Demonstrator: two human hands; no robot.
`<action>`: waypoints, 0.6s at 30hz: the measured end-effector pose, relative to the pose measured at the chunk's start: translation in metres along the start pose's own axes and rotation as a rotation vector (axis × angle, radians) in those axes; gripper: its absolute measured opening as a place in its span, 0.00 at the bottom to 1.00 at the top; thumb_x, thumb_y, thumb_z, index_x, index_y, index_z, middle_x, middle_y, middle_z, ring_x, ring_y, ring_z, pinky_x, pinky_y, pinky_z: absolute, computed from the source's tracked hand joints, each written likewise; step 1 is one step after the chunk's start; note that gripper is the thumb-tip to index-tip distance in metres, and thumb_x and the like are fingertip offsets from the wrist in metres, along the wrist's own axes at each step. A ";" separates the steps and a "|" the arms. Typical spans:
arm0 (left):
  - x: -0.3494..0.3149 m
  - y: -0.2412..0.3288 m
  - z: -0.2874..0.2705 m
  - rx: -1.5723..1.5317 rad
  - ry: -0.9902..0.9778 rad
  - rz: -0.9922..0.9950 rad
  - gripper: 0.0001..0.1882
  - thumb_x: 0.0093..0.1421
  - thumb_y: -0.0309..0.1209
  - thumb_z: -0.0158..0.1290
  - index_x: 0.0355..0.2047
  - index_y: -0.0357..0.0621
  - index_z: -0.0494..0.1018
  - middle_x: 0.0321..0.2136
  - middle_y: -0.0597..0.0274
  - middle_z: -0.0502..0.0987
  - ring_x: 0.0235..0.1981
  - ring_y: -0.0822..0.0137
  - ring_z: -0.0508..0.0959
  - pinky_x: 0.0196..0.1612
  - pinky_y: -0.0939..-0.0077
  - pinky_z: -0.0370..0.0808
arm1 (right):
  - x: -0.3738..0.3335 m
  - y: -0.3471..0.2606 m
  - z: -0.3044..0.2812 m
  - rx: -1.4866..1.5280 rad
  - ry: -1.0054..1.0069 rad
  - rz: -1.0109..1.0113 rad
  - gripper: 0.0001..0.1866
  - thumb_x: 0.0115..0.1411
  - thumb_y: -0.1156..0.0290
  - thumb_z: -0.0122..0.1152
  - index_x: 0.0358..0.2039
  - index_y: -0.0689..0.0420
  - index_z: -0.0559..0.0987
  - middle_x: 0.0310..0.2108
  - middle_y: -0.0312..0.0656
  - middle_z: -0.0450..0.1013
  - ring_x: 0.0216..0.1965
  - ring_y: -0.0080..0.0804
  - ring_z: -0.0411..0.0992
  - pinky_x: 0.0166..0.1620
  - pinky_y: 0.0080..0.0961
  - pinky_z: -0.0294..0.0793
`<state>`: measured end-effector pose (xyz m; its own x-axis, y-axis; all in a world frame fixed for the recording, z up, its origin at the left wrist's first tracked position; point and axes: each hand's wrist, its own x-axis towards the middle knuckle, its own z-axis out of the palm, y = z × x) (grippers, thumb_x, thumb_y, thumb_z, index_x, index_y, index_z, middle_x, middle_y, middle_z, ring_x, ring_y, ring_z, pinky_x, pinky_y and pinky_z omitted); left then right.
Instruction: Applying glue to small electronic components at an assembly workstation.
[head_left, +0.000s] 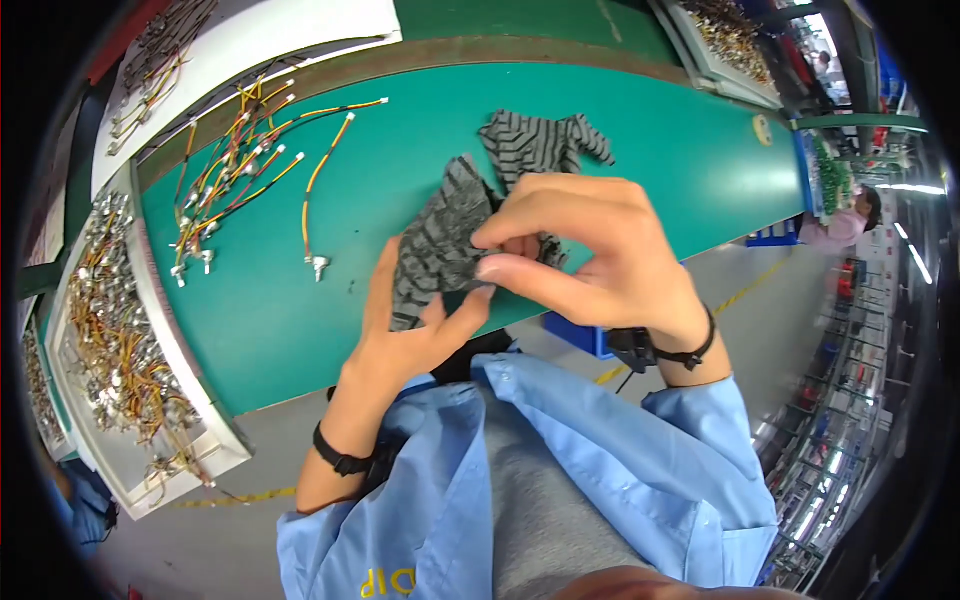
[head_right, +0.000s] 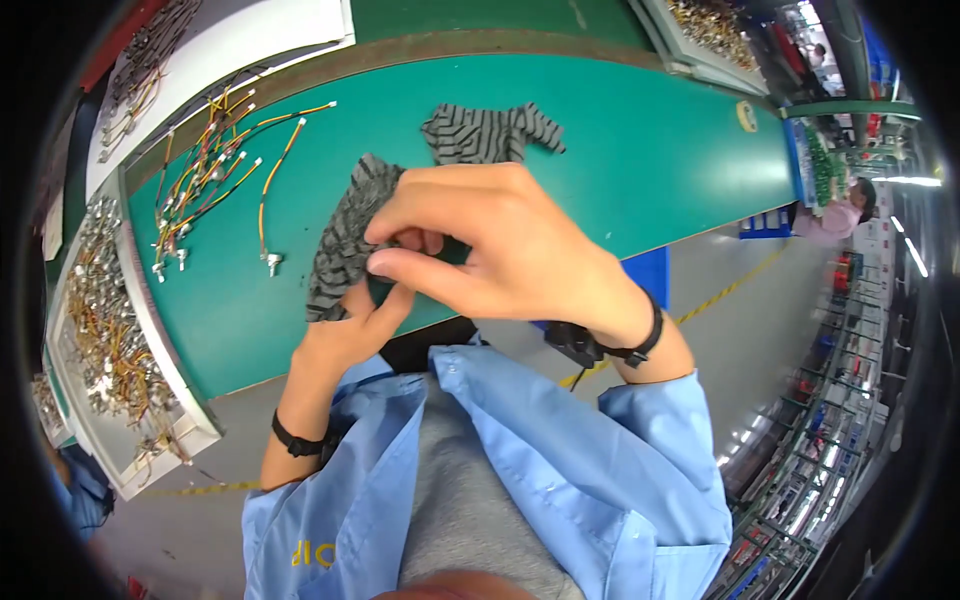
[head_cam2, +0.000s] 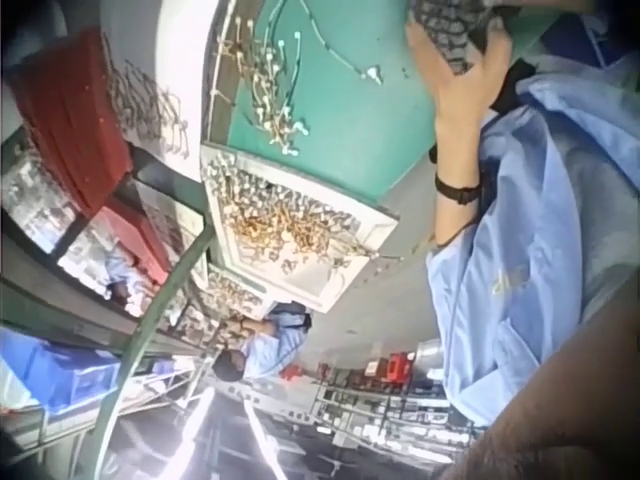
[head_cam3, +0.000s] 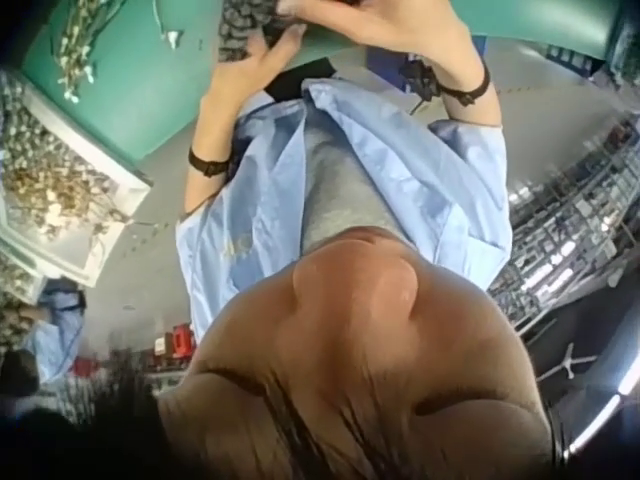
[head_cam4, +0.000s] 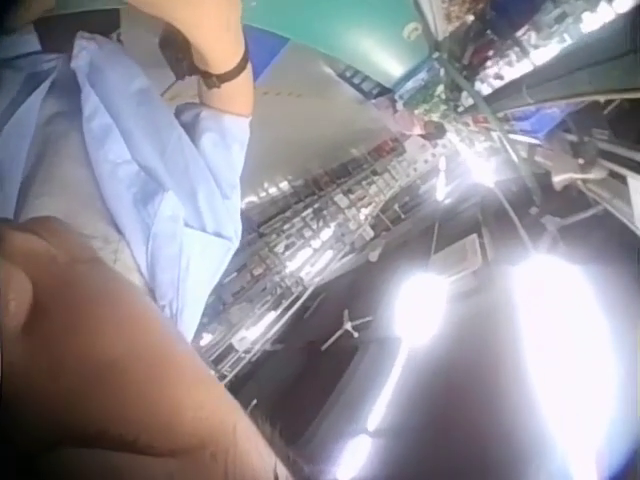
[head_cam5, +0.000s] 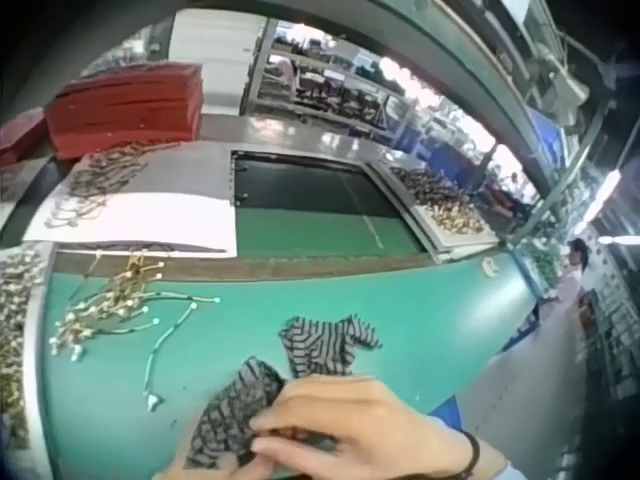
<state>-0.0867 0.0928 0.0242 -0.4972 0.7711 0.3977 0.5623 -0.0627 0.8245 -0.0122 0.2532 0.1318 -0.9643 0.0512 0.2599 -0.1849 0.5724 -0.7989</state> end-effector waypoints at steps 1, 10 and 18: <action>0.003 0.001 0.003 -0.026 0.020 -0.013 0.22 0.46 0.30 0.58 0.44 0.41 0.70 0.42 0.54 0.73 0.43 0.51 0.73 0.47 0.59 0.68 | -0.002 0.004 -0.007 -0.022 -0.021 0.000 0.07 0.44 0.83 0.65 0.26 0.65 0.77 0.21 0.44 0.72 0.20 0.27 0.68 0.25 0.19 0.66; 0.004 -0.006 0.005 -0.147 -0.005 -0.037 0.23 0.44 0.31 0.60 0.42 0.41 0.70 0.38 0.52 0.74 0.40 0.49 0.72 0.42 0.57 0.68 | -0.006 0.023 0.003 0.660 -0.045 0.376 0.03 0.51 0.82 0.60 0.24 0.64 0.74 0.22 0.38 0.70 0.22 0.20 0.65 0.25 0.15 0.62; 0.012 0.000 0.003 -0.157 -0.077 -0.227 0.22 0.44 0.35 0.60 0.41 0.42 0.70 0.37 0.51 0.74 0.38 0.48 0.72 0.39 0.57 0.67 | -0.001 0.018 0.001 0.851 -0.065 0.521 0.08 0.53 0.80 0.59 0.20 0.62 0.70 0.19 0.35 0.66 0.20 0.16 0.60 0.22 0.13 0.56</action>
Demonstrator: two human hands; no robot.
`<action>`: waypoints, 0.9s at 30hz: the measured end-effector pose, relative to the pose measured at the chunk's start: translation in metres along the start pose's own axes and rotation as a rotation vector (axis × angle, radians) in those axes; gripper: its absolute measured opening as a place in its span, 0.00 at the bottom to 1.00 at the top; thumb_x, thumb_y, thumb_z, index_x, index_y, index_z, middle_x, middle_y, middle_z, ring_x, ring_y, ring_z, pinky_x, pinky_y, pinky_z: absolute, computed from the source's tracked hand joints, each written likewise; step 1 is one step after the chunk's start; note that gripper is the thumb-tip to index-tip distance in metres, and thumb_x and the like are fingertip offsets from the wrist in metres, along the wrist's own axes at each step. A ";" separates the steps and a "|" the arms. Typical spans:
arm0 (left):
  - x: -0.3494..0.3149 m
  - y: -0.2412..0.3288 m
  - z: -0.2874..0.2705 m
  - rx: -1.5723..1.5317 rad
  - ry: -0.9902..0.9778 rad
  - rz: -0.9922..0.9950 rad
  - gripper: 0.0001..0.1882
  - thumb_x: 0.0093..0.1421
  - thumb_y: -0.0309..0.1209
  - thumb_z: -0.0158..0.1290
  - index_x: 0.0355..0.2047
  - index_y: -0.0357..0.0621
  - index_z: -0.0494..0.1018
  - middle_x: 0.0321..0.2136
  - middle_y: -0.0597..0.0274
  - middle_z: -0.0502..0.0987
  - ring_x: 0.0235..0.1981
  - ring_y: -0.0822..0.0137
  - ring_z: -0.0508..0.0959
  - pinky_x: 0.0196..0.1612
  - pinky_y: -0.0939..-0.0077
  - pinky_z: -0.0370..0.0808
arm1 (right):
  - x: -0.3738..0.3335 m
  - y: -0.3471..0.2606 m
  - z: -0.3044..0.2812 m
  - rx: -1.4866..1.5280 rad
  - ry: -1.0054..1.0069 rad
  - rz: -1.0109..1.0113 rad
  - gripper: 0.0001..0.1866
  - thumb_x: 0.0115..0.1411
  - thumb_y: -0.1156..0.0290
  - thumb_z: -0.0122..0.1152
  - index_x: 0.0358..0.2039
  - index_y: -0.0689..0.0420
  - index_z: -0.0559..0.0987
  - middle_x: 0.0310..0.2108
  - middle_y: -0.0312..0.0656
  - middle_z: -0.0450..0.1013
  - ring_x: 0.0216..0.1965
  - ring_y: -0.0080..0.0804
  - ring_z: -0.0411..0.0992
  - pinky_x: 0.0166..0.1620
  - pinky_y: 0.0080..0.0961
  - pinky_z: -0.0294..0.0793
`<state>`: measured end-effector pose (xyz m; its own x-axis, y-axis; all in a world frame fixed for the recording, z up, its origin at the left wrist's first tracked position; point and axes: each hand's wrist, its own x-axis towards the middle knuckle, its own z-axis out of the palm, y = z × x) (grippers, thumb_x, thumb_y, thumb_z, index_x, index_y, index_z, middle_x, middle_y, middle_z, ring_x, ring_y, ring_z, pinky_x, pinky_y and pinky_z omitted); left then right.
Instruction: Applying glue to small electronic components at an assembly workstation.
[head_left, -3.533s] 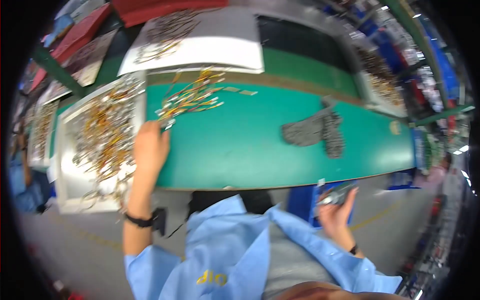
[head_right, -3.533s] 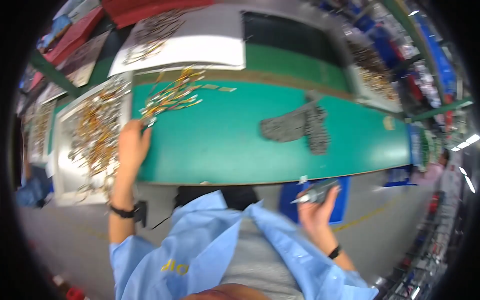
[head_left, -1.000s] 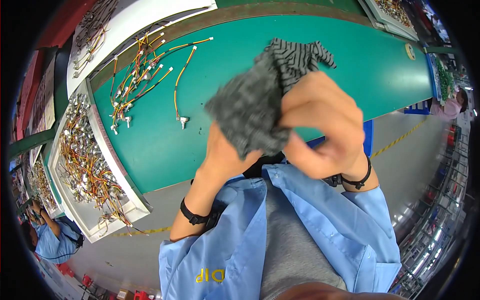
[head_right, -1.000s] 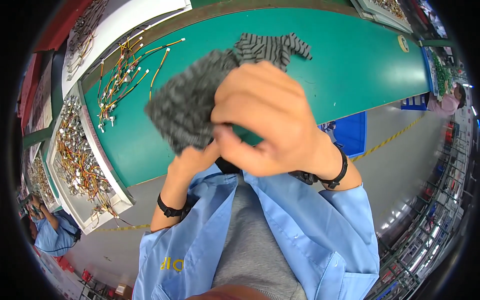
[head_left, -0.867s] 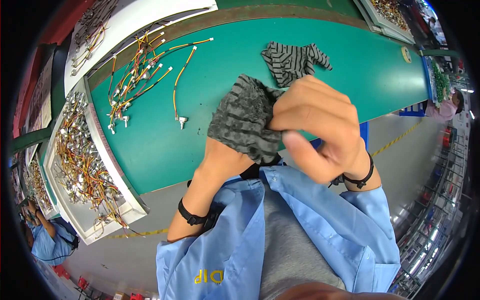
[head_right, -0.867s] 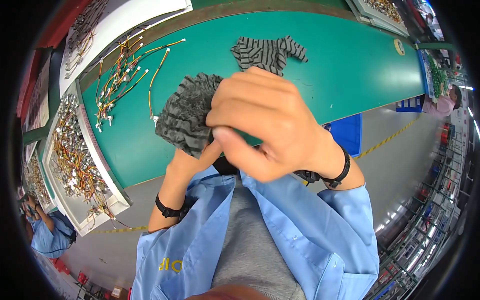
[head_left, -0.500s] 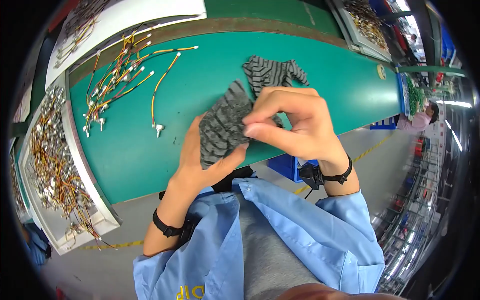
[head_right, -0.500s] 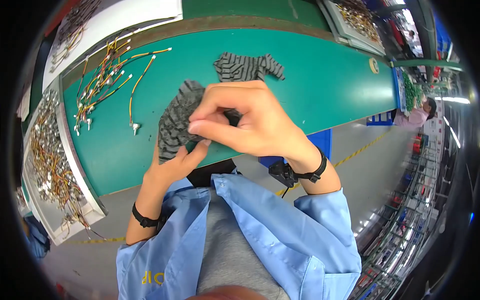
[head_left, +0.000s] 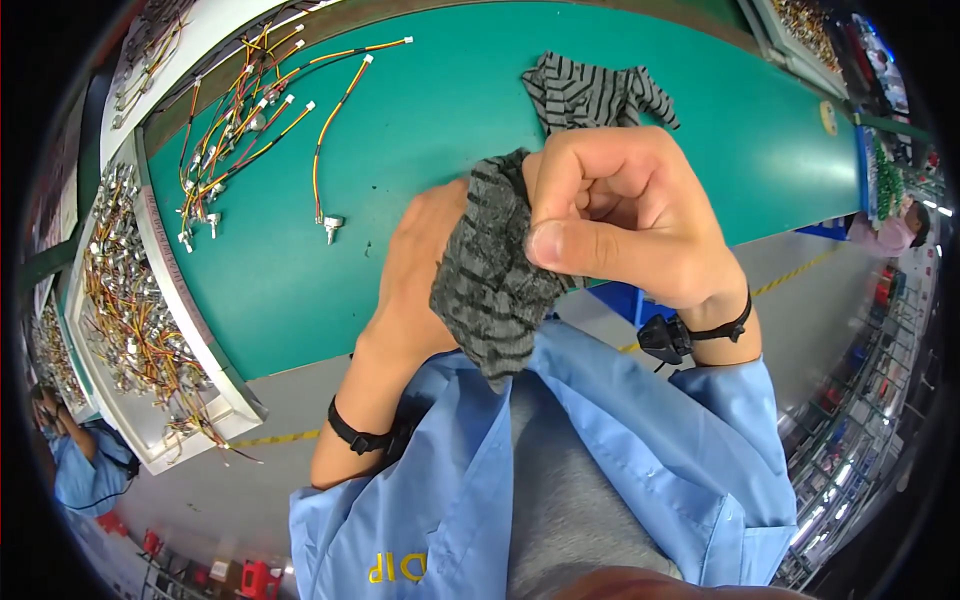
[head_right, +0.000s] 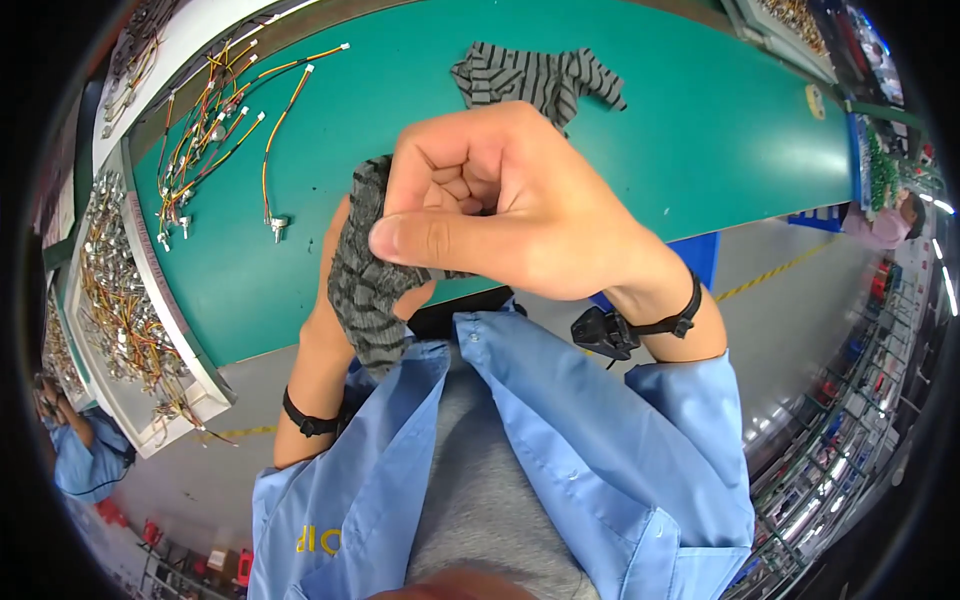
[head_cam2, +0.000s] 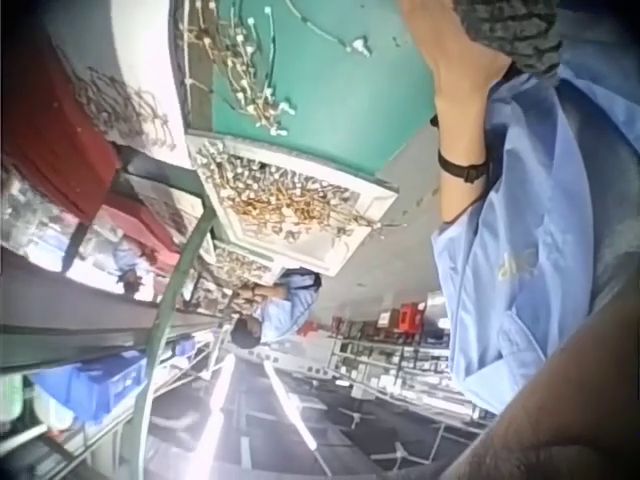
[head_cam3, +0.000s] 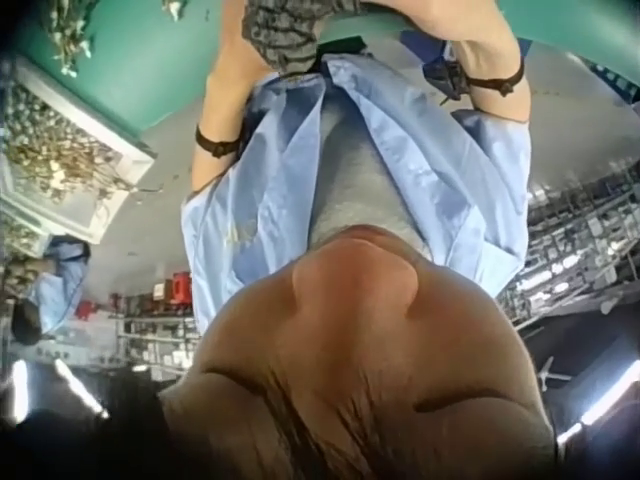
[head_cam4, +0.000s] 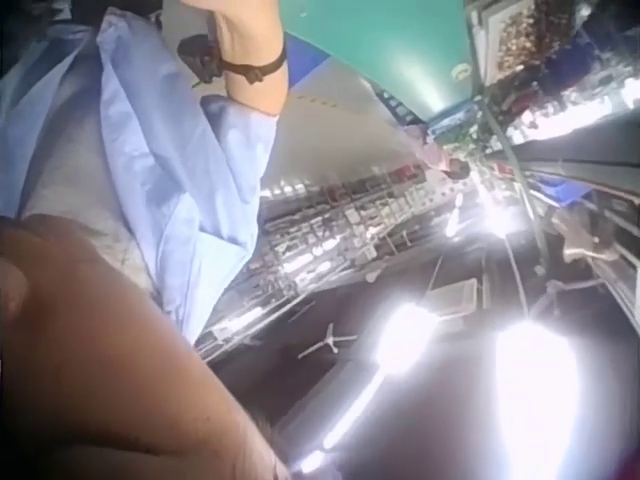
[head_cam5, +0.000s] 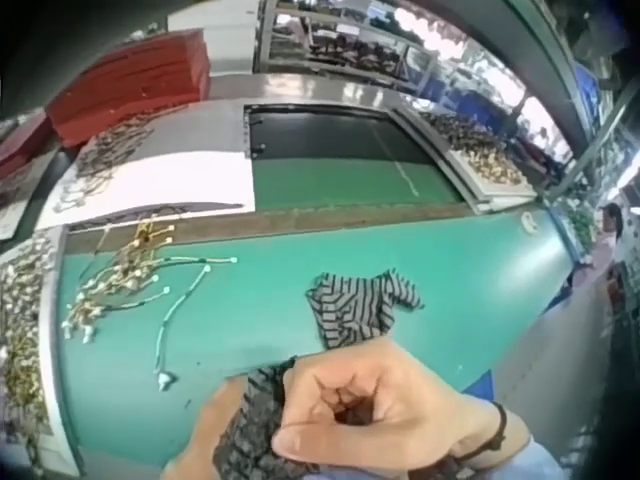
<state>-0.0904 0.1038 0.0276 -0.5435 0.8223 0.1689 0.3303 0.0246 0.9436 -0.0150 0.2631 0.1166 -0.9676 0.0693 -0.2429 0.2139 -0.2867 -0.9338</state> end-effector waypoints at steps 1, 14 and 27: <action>0.003 0.001 -0.002 0.058 -0.048 0.023 0.26 0.43 0.34 0.61 0.43 0.41 0.68 0.37 0.53 0.73 0.38 0.51 0.72 0.40 0.60 0.68 | -0.001 0.001 -0.004 -0.007 -0.033 0.029 0.09 0.53 0.80 0.59 0.19 0.61 0.69 0.18 0.34 0.66 0.20 0.15 0.59 0.22 0.13 0.55; -0.025 -0.011 0.007 0.226 -0.124 -0.263 0.24 0.41 0.36 0.60 0.39 0.39 0.70 0.37 0.50 0.74 0.38 0.48 0.72 0.41 0.58 0.69 | 0.006 0.001 -0.027 -0.098 -0.228 0.206 0.13 0.56 0.74 0.60 0.18 0.59 0.69 0.15 0.26 0.64 0.17 0.09 0.58 0.19 0.13 0.53; 0.000 -0.019 0.016 0.154 0.041 0.234 0.32 0.42 0.31 0.63 0.47 0.36 0.64 0.40 0.47 0.72 0.42 0.51 0.73 0.45 0.63 0.70 | -0.018 -0.008 -0.133 -1.448 0.916 -0.791 0.08 0.56 0.75 0.59 0.24 0.61 0.70 0.11 0.31 0.62 0.15 0.14 0.57 0.19 0.16 0.54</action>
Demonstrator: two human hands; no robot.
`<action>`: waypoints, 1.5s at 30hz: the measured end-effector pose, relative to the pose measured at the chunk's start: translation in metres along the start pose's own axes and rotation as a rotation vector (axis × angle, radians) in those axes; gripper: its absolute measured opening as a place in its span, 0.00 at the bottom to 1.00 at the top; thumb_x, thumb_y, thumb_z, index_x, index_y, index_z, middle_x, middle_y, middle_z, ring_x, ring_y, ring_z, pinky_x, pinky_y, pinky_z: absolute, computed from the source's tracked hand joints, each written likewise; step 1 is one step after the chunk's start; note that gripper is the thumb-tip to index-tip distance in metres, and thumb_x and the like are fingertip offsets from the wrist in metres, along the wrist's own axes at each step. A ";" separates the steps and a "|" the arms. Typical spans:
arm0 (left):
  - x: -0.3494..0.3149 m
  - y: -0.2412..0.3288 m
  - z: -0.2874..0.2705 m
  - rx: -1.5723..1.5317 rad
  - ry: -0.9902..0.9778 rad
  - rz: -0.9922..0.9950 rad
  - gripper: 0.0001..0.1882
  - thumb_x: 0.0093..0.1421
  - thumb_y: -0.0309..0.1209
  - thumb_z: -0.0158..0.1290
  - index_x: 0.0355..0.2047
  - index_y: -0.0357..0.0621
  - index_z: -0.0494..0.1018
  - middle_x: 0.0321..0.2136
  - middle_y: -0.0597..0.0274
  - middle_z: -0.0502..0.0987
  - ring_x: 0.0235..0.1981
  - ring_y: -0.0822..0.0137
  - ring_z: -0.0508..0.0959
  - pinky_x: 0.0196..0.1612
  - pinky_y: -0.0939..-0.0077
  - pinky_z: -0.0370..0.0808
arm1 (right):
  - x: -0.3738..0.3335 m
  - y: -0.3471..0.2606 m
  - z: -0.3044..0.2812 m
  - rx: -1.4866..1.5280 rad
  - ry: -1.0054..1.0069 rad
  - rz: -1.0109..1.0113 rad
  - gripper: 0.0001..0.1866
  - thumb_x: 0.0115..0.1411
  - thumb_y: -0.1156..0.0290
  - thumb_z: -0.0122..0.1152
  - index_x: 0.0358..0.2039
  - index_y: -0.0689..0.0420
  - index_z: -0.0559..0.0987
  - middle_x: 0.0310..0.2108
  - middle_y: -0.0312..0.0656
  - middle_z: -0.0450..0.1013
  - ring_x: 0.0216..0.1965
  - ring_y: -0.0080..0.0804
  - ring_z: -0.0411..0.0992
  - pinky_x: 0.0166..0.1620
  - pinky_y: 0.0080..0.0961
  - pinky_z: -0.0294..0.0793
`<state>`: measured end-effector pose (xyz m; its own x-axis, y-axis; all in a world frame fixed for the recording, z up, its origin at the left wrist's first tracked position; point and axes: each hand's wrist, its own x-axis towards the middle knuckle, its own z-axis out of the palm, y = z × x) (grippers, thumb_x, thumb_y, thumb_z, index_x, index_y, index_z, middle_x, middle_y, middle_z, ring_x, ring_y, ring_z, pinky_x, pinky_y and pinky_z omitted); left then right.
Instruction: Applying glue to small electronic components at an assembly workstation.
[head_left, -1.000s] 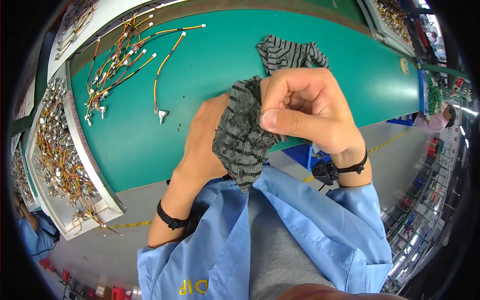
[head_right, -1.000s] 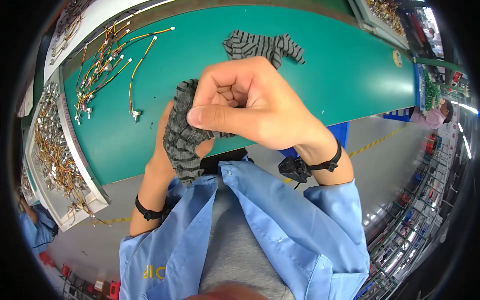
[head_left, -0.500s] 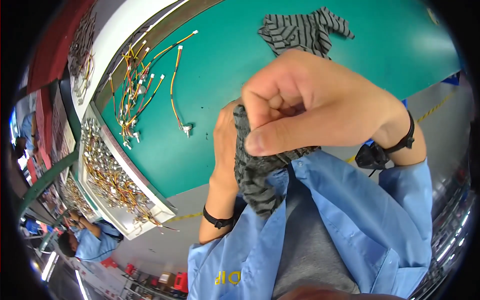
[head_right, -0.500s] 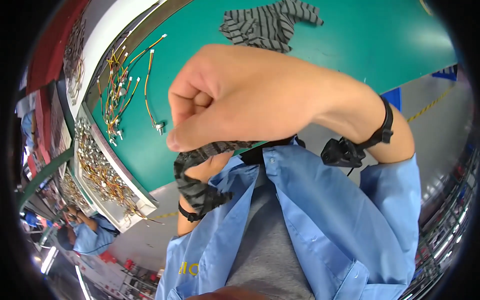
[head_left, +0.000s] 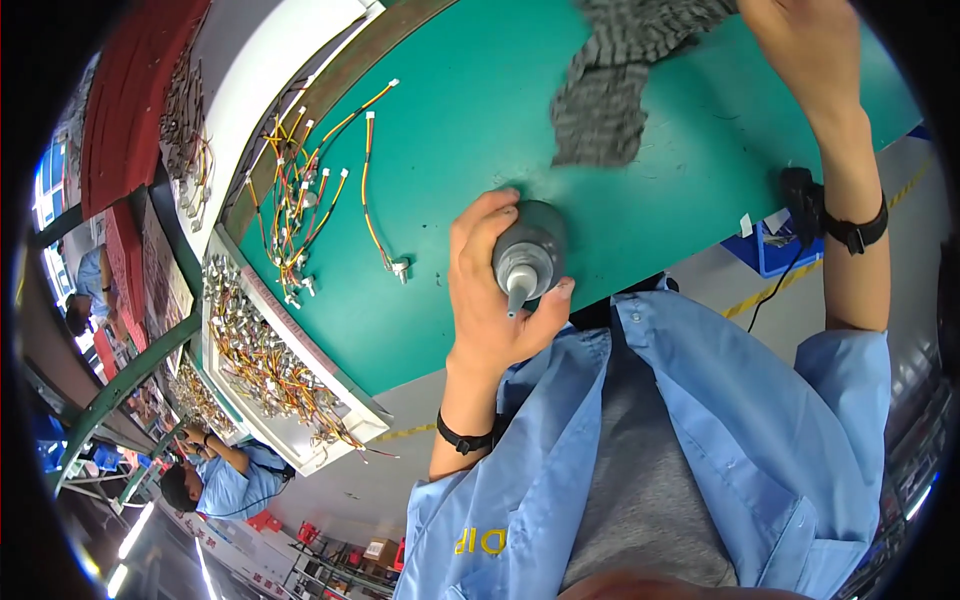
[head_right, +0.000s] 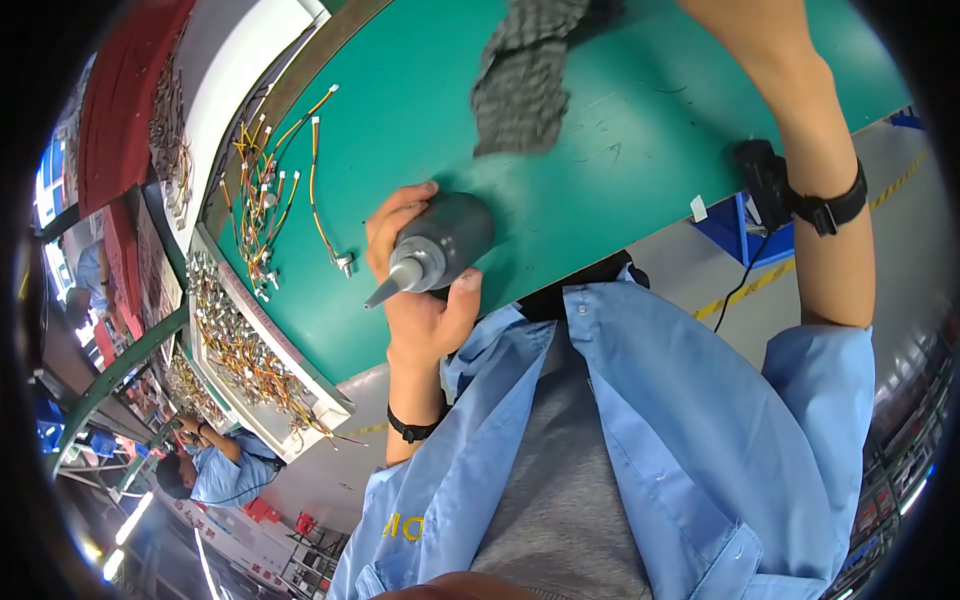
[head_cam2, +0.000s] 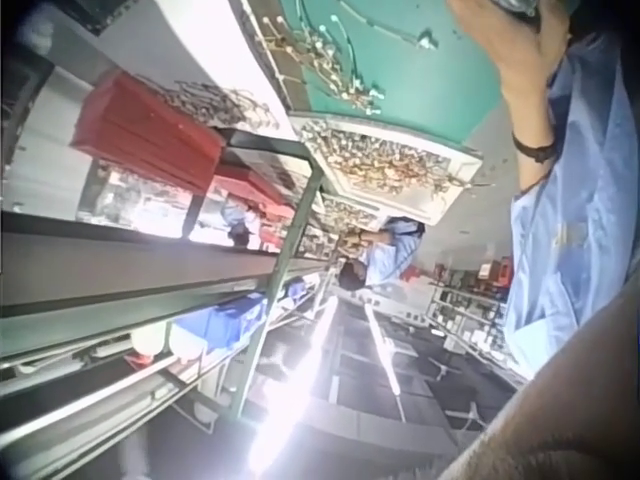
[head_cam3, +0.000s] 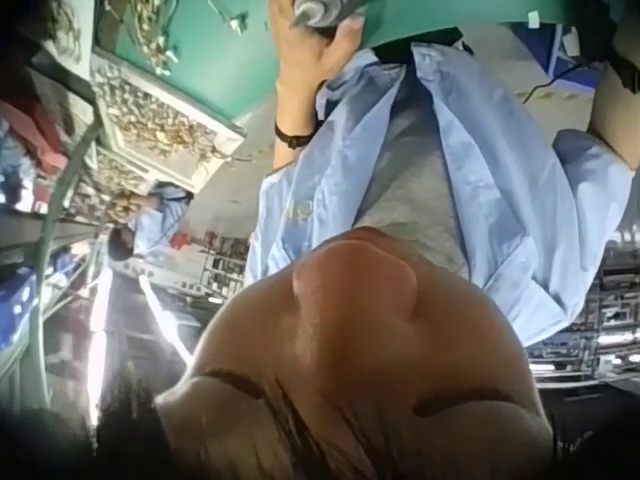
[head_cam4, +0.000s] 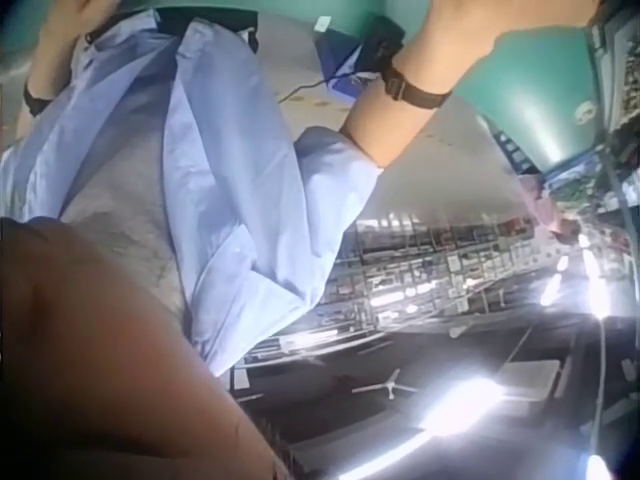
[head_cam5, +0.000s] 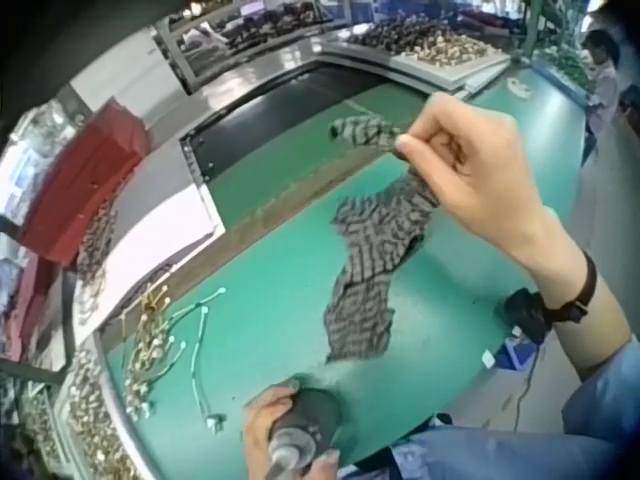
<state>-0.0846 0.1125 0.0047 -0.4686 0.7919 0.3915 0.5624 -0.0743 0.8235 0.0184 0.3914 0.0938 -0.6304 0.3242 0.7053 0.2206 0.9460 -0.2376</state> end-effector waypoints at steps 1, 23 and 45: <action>0.000 0.003 -0.001 0.010 0.005 0.000 0.32 0.42 0.31 0.63 0.47 0.36 0.64 0.40 0.47 0.72 0.42 0.51 0.73 0.45 0.63 0.70 | -0.002 0.002 -0.001 -0.049 -0.039 -0.022 0.07 0.56 0.76 0.59 0.25 0.61 0.70 0.12 0.33 0.62 0.14 0.16 0.57 0.19 0.17 0.54; -0.023 0.054 -0.042 -0.444 0.100 -0.085 0.38 0.45 0.20 0.62 0.55 0.29 0.57 0.45 0.44 0.70 0.46 0.60 0.73 0.49 0.68 0.71 | -0.125 -0.175 0.032 1.529 -0.289 0.660 0.39 0.53 0.42 0.52 0.50 0.67 0.64 0.45 0.48 0.67 0.44 0.33 0.68 0.46 0.26 0.66; -0.075 0.106 -0.024 -0.708 0.378 0.055 0.27 0.51 0.35 0.62 0.45 0.31 0.67 0.44 0.47 0.68 0.45 0.59 0.72 0.48 0.66 0.68 | -0.157 -0.236 0.035 1.949 0.320 0.225 0.55 0.33 0.40 0.73 0.57 0.51 0.55 0.41 0.39 0.61 0.44 0.34 0.64 0.48 0.35 0.66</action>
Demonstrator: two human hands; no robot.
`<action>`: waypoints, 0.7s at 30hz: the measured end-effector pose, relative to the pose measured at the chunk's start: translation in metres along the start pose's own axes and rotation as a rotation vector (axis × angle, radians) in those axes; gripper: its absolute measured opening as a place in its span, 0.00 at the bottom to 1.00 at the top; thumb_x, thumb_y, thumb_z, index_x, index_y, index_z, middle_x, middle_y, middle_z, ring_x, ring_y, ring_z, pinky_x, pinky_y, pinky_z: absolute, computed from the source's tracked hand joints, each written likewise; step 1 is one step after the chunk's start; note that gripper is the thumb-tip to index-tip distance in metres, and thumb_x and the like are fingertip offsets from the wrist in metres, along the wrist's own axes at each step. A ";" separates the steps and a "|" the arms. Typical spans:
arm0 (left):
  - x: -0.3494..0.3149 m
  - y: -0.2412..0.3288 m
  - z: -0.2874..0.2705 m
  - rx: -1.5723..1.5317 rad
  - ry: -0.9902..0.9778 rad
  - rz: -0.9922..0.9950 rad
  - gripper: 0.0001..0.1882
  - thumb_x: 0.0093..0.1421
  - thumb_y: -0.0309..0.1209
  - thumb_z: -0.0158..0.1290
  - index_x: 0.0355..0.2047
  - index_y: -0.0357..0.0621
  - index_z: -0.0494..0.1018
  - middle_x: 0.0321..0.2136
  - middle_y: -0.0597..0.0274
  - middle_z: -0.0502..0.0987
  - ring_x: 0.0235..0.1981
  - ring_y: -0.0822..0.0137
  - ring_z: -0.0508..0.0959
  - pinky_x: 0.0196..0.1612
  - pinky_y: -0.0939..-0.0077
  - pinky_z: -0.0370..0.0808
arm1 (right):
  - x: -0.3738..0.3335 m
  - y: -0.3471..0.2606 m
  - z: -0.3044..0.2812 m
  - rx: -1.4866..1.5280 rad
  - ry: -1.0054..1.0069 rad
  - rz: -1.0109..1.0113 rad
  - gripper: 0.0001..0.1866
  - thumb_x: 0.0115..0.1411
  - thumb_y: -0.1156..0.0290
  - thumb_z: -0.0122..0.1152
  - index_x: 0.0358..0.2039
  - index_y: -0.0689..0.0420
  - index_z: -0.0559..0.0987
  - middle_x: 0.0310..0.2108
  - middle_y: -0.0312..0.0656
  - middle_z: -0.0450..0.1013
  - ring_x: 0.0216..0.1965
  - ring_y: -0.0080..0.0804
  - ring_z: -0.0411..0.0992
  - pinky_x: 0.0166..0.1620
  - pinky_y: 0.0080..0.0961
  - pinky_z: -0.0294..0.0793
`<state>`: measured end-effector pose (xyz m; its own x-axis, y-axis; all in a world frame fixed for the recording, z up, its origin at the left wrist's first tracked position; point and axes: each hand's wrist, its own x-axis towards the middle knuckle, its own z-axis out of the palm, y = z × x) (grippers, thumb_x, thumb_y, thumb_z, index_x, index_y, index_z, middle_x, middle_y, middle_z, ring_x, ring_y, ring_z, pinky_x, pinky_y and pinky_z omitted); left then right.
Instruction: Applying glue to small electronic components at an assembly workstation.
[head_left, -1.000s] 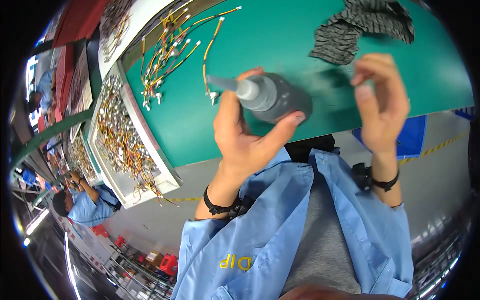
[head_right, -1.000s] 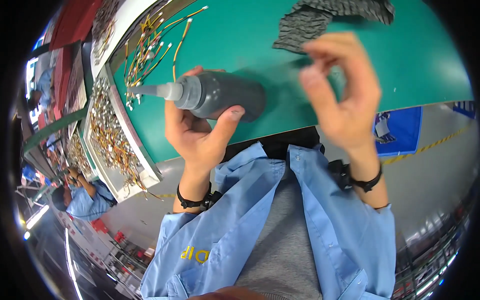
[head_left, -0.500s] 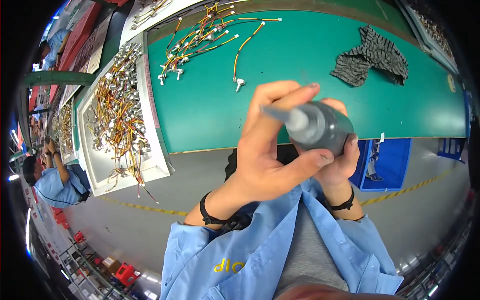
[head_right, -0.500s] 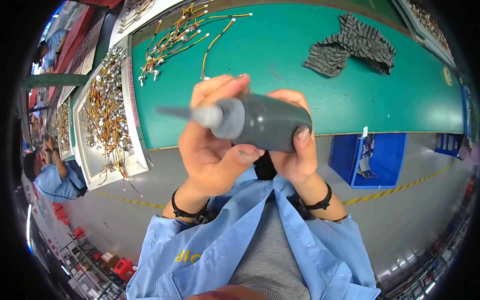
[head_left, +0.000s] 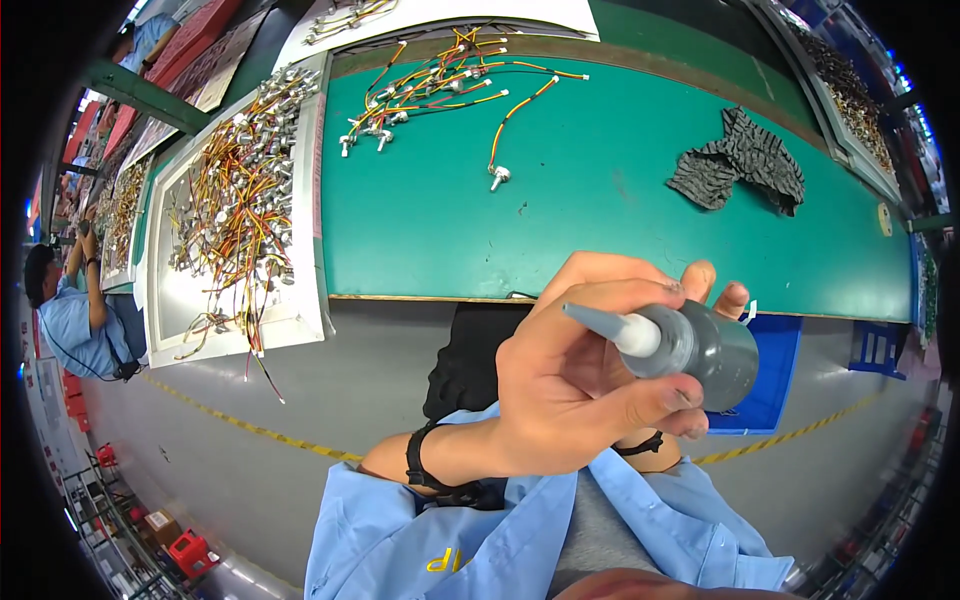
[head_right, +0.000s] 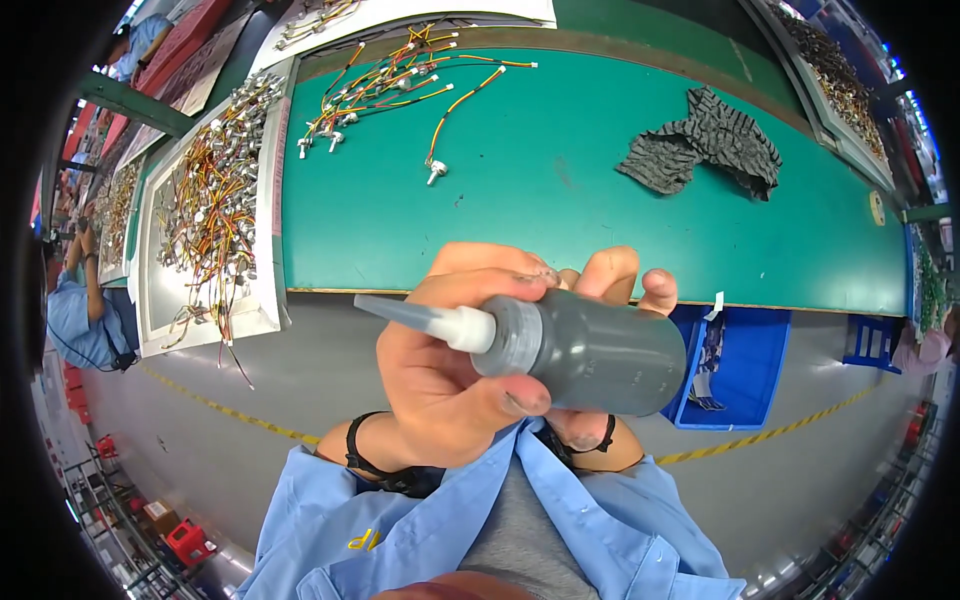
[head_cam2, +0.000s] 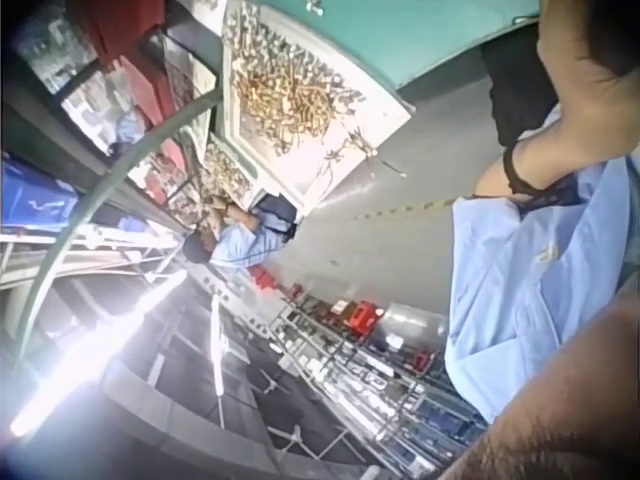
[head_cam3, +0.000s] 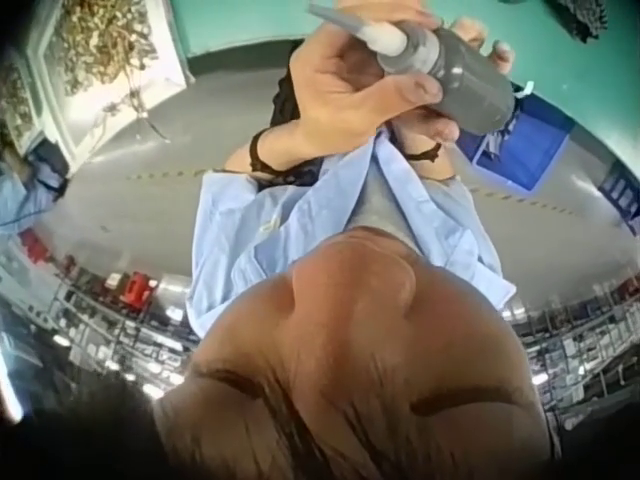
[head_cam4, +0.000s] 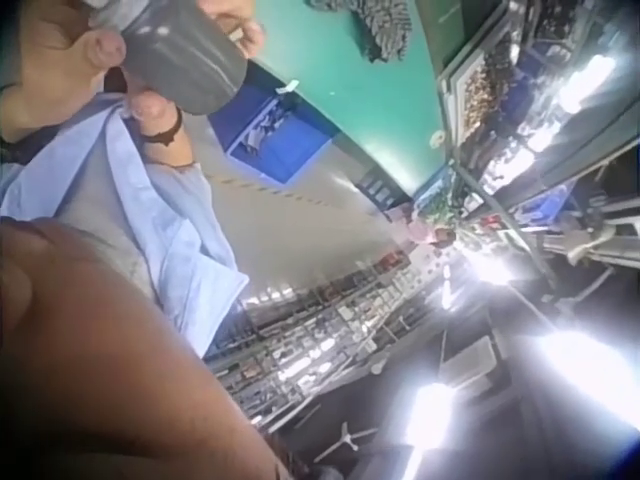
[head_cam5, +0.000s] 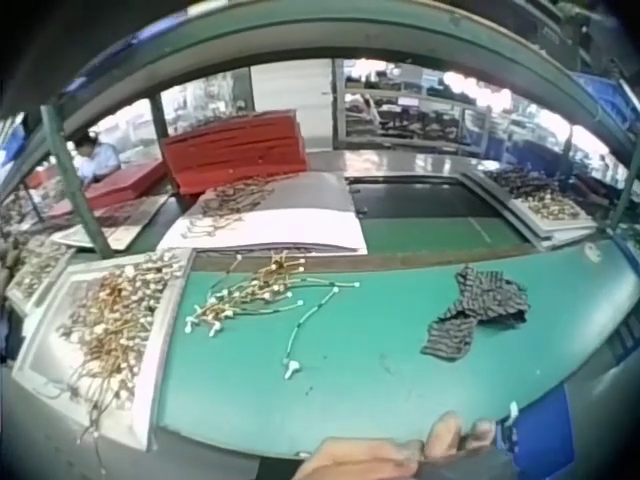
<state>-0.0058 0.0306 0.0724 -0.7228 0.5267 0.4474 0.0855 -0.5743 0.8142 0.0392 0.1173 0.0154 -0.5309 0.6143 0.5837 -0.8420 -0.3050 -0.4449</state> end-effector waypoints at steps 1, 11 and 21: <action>-0.001 0.002 0.001 -0.014 -0.006 -0.015 0.27 0.51 0.35 0.62 0.45 0.31 0.68 0.44 0.47 0.68 0.45 0.59 0.71 0.49 0.66 0.68 | -0.002 -0.002 -0.001 0.001 -0.007 -0.001 0.55 0.33 0.40 0.73 0.57 0.51 0.55 0.41 0.39 0.61 0.44 0.34 0.64 0.48 0.35 0.66; -0.009 -0.004 0.002 -0.006 0.002 0.026 0.26 0.52 0.37 0.61 0.45 0.33 0.68 0.45 0.49 0.69 0.49 0.59 0.70 0.54 0.61 0.63 | -0.007 0.008 0.024 0.345 0.350 0.065 0.54 0.28 0.32 0.68 0.49 0.58 0.64 0.37 0.38 0.68 0.44 0.32 0.67 0.50 0.32 0.67; -0.004 -0.031 -0.014 0.072 -0.035 0.029 0.27 0.52 0.37 0.60 0.47 0.32 0.67 0.47 0.50 0.70 0.53 0.56 0.67 0.57 0.60 0.60 | 0.000 0.007 0.010 0.229 0.336 0.181 0.47 0.40 0.29 0.58 0.47 0.59 0.66 0.41 0.41 0.68 0.46 0.35 0.67 0.51 0.33 0.67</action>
<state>-0.0153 0.0375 0.0402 -0.6947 0.5332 0.4827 0.1560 -0.5434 0.8248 0.0322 0.1081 0.0187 -0.6431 0.7270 0.2404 -0.7579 -0.5594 -0.3358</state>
